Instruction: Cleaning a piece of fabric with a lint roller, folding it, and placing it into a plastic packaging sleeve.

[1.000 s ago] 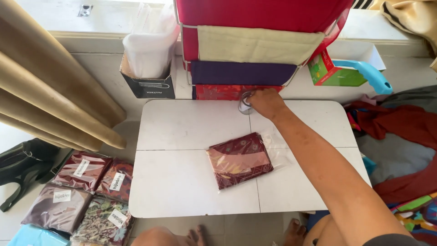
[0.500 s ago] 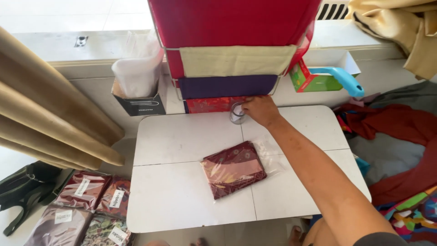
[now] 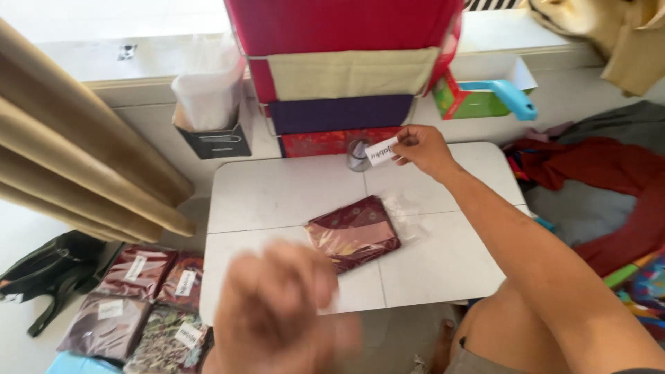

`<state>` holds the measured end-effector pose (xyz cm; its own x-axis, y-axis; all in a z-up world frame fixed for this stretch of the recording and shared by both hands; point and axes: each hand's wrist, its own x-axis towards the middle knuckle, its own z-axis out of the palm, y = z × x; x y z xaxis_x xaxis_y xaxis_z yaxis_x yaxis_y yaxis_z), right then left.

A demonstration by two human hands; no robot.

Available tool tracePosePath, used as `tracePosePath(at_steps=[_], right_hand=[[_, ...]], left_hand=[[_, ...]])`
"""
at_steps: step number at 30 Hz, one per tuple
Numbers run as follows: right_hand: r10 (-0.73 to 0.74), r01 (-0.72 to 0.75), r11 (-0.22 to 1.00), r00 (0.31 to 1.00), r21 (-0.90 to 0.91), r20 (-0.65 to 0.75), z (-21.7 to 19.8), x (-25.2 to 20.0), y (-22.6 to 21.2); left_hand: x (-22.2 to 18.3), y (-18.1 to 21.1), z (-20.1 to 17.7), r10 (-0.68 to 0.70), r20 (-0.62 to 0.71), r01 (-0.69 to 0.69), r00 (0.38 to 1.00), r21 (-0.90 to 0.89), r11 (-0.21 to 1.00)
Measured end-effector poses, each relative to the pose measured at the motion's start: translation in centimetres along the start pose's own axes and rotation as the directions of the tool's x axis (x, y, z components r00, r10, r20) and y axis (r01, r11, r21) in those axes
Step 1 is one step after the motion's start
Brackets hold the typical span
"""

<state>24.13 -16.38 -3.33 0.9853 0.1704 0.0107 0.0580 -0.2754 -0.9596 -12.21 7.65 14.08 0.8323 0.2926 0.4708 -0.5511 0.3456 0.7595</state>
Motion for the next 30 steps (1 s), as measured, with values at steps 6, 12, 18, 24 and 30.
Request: tracePosePath(at_steps=[6, 12, 18, 24, 30], right_hand=[[0.141, -0.144, 0.988, 0.988, -0.05, -0.056, -4.5, -4.9, 1.4], [0.325, -0.346, 0.813, 0.937, -0.468, -0.128, -8.4, -6.8, 8.2], [0.422, -0.38, 0.636, 0.9, -0.672, -0.109, -6.6, -7.0, 12.0], [0.494, -0.477, 0.765, 0.866, -0.433, -0.079, -3.1, -6.6, 9.1], [0.633, -0.631, 0.774, 0.767, -0.06, 0.102, -2.9, -4.9, 11.0]], left_hand=[[11.2, -7.6, -1.3, -0.301, 0.152, 0.112, 0.941, 0.701, 0.704], [8.9, -21.4, -9.5, -0.667, 0.142, -0.192, 0.732, 0.981, -0.002], [7.3, -27.6, -10.8, -0.881, 0.029, -0.248, 0.473, 0.963, -0.101], [7.7, -29.7, -11.8, -0.895, -0.035, -0.22, 0.444, 0.964, -0.147], [8.7, -29.8, -11.8, -0.901, -0.041, -0.169, 0.433, 0.978, -0.126]])
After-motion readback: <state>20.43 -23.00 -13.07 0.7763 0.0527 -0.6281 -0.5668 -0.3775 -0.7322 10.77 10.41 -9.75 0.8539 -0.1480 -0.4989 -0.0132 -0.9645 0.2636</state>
